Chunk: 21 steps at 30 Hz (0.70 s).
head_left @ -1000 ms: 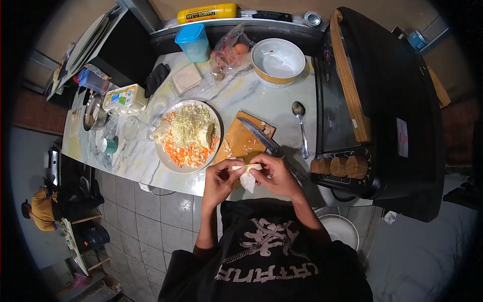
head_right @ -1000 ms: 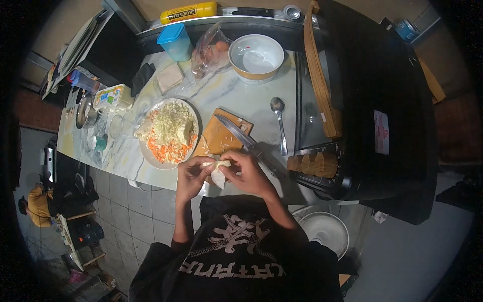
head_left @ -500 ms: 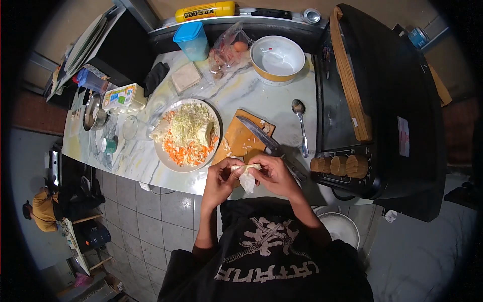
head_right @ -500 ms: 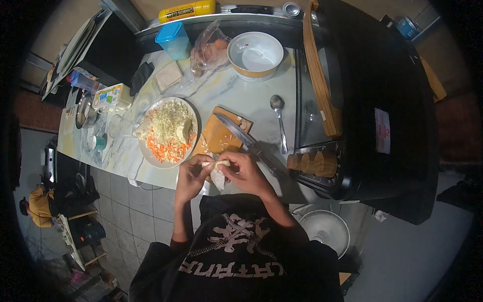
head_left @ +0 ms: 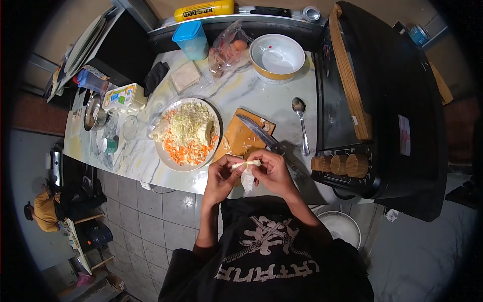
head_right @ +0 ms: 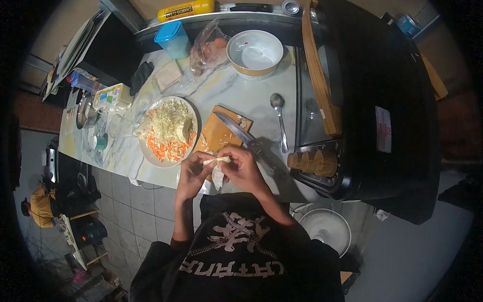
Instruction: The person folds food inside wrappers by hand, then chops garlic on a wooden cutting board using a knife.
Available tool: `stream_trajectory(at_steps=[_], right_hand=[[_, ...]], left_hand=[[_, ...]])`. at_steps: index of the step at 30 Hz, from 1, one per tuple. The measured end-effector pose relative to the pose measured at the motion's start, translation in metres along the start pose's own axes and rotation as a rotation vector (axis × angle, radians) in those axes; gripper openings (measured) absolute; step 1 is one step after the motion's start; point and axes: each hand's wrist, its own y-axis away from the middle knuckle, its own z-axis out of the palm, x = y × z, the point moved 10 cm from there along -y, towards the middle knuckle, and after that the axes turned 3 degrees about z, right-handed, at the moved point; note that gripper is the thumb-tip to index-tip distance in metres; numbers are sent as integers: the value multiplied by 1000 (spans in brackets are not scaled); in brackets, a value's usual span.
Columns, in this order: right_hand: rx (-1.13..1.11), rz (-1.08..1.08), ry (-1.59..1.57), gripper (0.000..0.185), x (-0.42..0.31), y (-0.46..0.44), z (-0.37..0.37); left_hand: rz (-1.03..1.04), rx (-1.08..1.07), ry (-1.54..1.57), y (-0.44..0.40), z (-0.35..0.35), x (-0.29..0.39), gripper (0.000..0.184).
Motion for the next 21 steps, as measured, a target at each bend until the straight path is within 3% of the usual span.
stream_trajectory(at_steps=[2, 21], right_hand=[[5, 2, 3, 15, 3, 0, -2], [-35, 21, 28, 11, 3, -2, 1]], left_hand=[[-39, 1, 141, 1, 1, -5, 12], [-83, -1, 269, 5, -7, -22, 18]])
